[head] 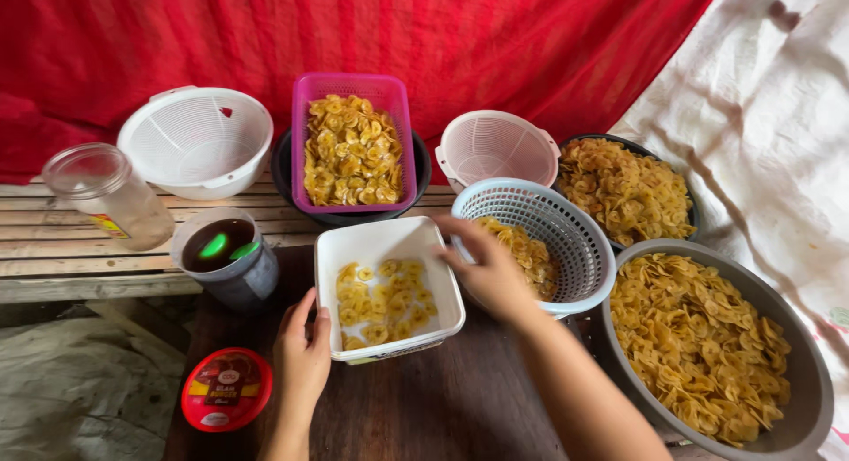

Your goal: The person transfers sliced banana chips from a large metal bowl into a white rectangular container. They then use a green scoop to pour a dark liquid from a plastic cup over the chips and shake the container to mix them. The person repeats this process, transferring chips from a blue colander into a pink basket and adding more liquid.

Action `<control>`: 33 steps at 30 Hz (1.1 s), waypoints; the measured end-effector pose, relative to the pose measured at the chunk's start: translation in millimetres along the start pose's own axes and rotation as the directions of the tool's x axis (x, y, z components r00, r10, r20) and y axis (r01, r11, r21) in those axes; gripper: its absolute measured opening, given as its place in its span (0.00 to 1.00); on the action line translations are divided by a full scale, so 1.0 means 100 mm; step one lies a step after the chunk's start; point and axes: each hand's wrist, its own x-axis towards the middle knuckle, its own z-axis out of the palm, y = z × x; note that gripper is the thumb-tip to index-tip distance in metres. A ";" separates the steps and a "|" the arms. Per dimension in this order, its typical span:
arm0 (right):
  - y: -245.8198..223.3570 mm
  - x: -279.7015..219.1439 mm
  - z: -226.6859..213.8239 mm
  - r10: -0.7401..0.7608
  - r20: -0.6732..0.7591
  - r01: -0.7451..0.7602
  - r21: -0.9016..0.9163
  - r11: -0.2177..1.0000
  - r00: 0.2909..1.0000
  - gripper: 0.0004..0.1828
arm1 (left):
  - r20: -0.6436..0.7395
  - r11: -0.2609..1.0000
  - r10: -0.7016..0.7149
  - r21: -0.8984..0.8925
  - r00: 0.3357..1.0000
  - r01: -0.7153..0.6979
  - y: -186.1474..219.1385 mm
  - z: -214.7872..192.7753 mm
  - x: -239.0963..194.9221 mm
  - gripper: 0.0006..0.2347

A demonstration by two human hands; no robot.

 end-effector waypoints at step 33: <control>3.15 -2.24 -3.20 0.684 -0.653 -0.939 -0.142 0.312 0.326 0.77 | 0.003 0.999 -0.034 0.030 0.999 0.034 0.04 0.00 -0.04 0.16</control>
